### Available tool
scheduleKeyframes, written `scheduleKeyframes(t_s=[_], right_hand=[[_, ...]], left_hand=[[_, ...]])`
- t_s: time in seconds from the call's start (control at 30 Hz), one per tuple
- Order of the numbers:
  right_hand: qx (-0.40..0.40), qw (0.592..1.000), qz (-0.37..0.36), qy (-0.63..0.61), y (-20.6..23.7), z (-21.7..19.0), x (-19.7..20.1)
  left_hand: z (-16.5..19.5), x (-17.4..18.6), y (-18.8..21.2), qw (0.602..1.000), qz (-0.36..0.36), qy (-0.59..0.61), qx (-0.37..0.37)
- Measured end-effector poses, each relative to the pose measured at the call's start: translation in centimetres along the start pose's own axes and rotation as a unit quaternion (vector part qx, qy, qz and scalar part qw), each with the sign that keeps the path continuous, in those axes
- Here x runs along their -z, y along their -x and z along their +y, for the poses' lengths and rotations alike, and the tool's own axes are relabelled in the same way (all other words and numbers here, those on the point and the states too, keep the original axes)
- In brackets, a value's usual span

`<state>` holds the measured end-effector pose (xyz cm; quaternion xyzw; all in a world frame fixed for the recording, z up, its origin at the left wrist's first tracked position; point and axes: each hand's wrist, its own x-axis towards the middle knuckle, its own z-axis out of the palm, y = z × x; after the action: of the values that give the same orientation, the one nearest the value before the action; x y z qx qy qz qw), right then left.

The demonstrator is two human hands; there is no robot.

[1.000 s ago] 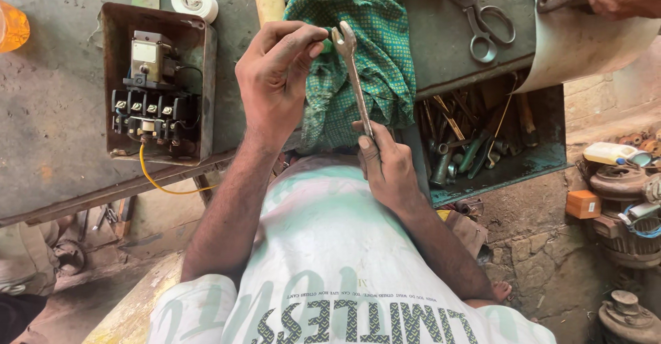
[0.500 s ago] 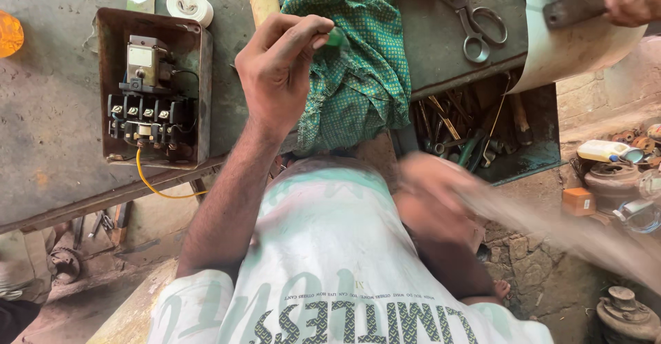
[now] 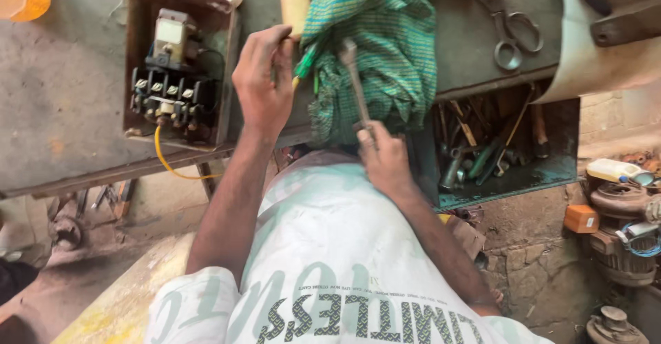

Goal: The person works on an electrical contactor, using a screwdriver to tighten terminals and a wrench to adjust connections. They also handle yellow wires and a small green component, performing adjustments and securing parts within the device.

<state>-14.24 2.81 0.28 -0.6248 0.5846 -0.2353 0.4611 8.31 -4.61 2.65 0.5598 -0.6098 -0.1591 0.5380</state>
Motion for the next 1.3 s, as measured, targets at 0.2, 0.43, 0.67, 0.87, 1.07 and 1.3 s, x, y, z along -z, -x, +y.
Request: scheduleKeyframes(t_s=[0.2, 0.43, 0.67, 0.87, 1.07, 1.3], right_hand=[[-0.055, 0.977, 0.007, -0.205, -0.1, 0.7, 1.4], [0.010, 0.982, 0.021, -0.186, 0.8, -1.0, 3.2], [0.004, 0.959, 0.020, -0.283, 1.1, -2.9, 3.1], [0.015, 0.979, 0.046, -0.199, 0.4, -3.0, 3.0], [0.011, 0.974, 0.062, -0.217, -0.2, -1.1, 3.0], [0.146, 0.947, 0.071, -0.278, -1.8, -1.4, 2.5]], left_hand=[[0.0, 3.0, 2.8, 0.950, -0.186, -0.235, 0.085], [0.7, 2.9, 3.2, 0.918, -0.217, -0.298, 0.148], [3.6, 3.8, -0.7, 0.879, -0.198, -0.429, 0.061], [4.8, 5.7, -2.4, 0.958, -0.143, -0.247, -0.005], [6.7, 6.1, -3.0, 0.987, -0.114, -0.095, 0.058], [9.5, 5.8, -2.0, 0.993, -0.065, 0.097, 0.017]])
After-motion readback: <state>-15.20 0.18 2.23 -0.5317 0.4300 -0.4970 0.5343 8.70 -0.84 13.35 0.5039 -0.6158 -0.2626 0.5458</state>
